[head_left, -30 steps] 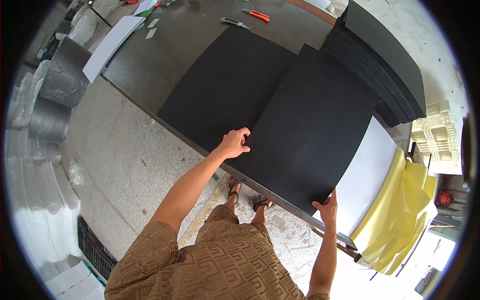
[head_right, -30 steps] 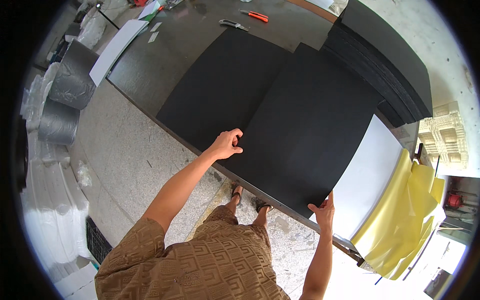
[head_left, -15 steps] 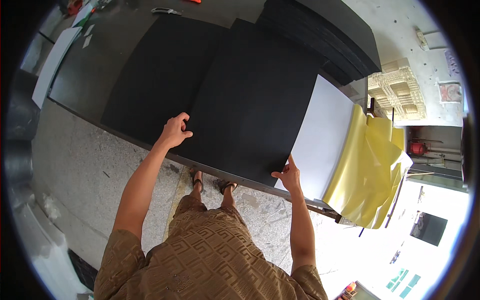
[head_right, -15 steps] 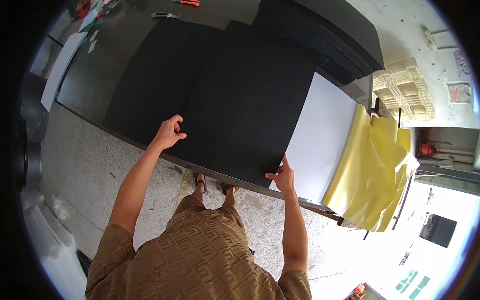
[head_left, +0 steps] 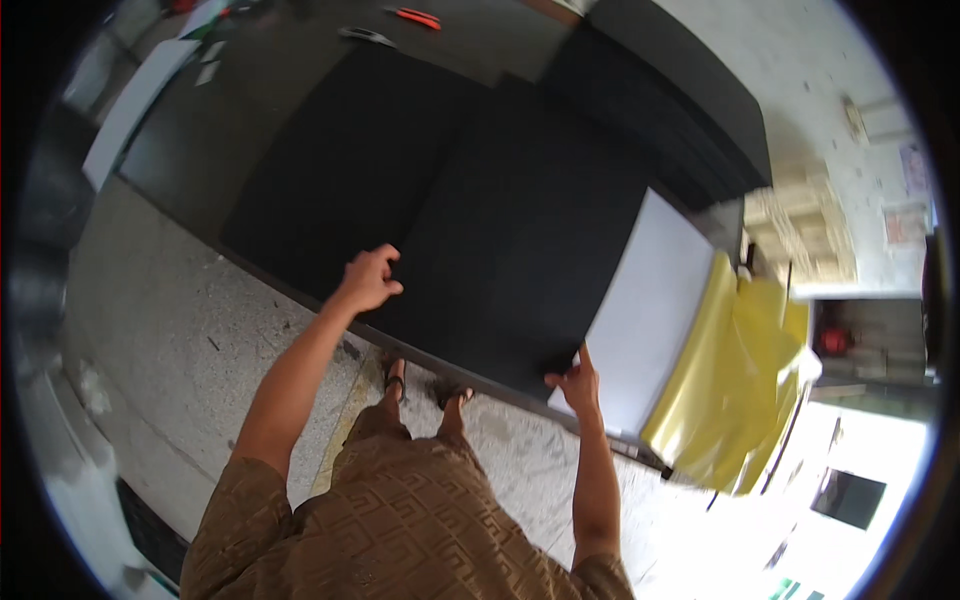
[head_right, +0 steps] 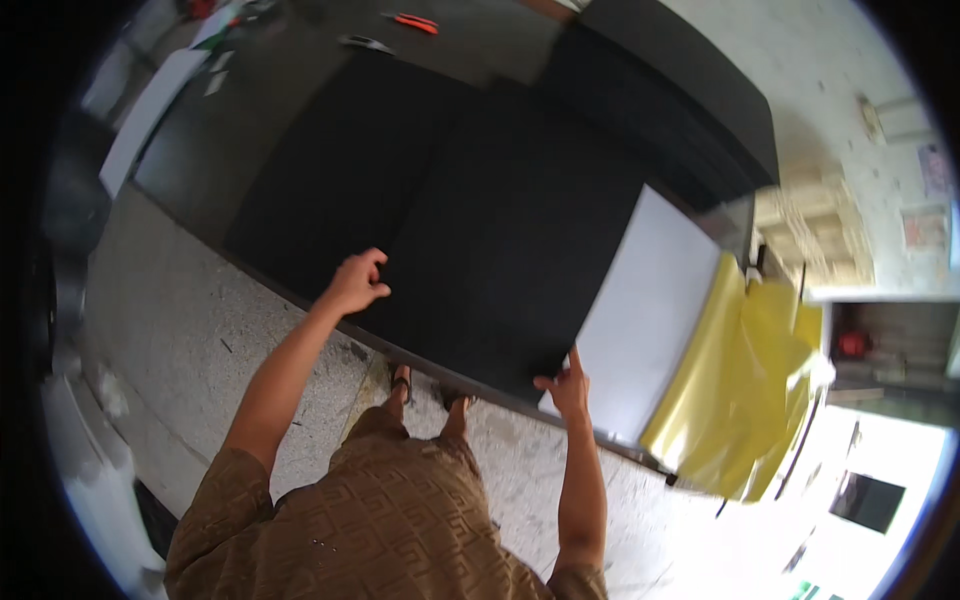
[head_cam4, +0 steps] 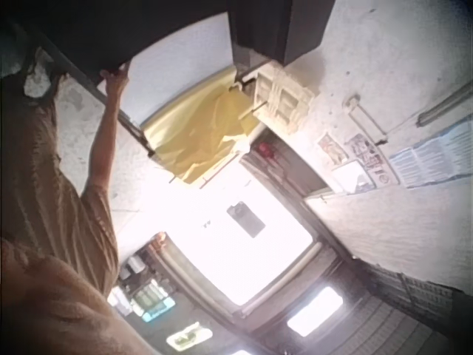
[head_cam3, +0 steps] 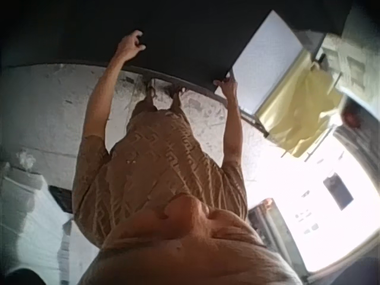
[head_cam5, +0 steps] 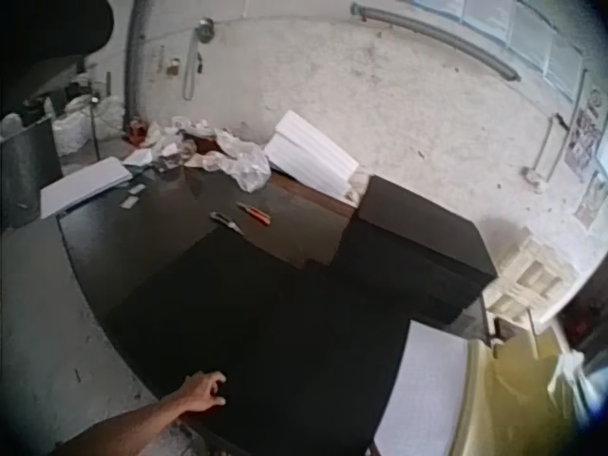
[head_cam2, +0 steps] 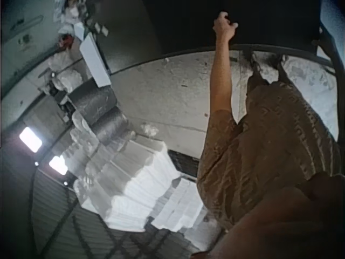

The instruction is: The person aligns black and white sheets on a workbench, uses a utility knife to cut the black sheets along a straight line, and stacks the cut pieces. They also handle a yellow protective sheet and various office supplies on the table.

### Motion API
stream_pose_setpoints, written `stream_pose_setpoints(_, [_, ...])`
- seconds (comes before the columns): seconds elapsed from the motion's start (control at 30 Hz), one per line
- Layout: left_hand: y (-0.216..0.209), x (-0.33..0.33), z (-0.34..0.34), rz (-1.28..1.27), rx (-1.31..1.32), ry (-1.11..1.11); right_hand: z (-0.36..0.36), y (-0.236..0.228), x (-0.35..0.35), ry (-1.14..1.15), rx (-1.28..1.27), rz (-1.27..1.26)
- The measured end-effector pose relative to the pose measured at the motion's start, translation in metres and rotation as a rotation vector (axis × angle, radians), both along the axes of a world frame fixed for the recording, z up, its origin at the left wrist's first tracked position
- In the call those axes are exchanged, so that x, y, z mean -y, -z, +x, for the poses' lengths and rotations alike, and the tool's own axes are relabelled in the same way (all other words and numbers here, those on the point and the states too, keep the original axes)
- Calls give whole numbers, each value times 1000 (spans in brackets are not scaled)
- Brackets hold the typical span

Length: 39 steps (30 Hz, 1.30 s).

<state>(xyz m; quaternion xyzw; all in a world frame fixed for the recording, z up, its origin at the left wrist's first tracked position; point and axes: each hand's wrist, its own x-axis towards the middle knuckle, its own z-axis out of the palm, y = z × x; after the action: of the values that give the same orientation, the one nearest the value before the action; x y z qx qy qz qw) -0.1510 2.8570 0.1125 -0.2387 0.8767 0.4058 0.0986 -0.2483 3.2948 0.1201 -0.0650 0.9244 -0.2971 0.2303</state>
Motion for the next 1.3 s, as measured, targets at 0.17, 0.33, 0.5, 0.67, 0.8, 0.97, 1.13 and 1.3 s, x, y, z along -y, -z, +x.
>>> stream_pose_setpoints(0.17, [-1,-15,-10,-126,64,95,9,3,-4,21,-17,-24])
stream_pose_setpoints(0.33, [-3,-21,-7,-241,90,127,9,6,-3,-18,-34,-68])
stream_pose_setpoints(0.5, [2,-24,-9,-295,121,150,9,4,-1,-30,-23,-118])
stream_pose_setpoints(0.67, [3,-27,-16,-318,148,154,8,8,-6,-26,-35,-83])
stream_pose_setpoints(0.8, [6,-28,-19,-336,183,170,8,7,-7,-10,4,-68])
stream_pose_setpoints(0.97, [1,-27,-22,-318,220,181,9,-7,6,-7,8,-91])
stream_pose_setpoints(1.13, [-4,-27,-21,-319,229,193,7,-6,4,-17,19,-53])
stream_pose_setpoints(1.3, [-3,-27,-22,-324,217,188,4,-2,0,-18,14,-15])
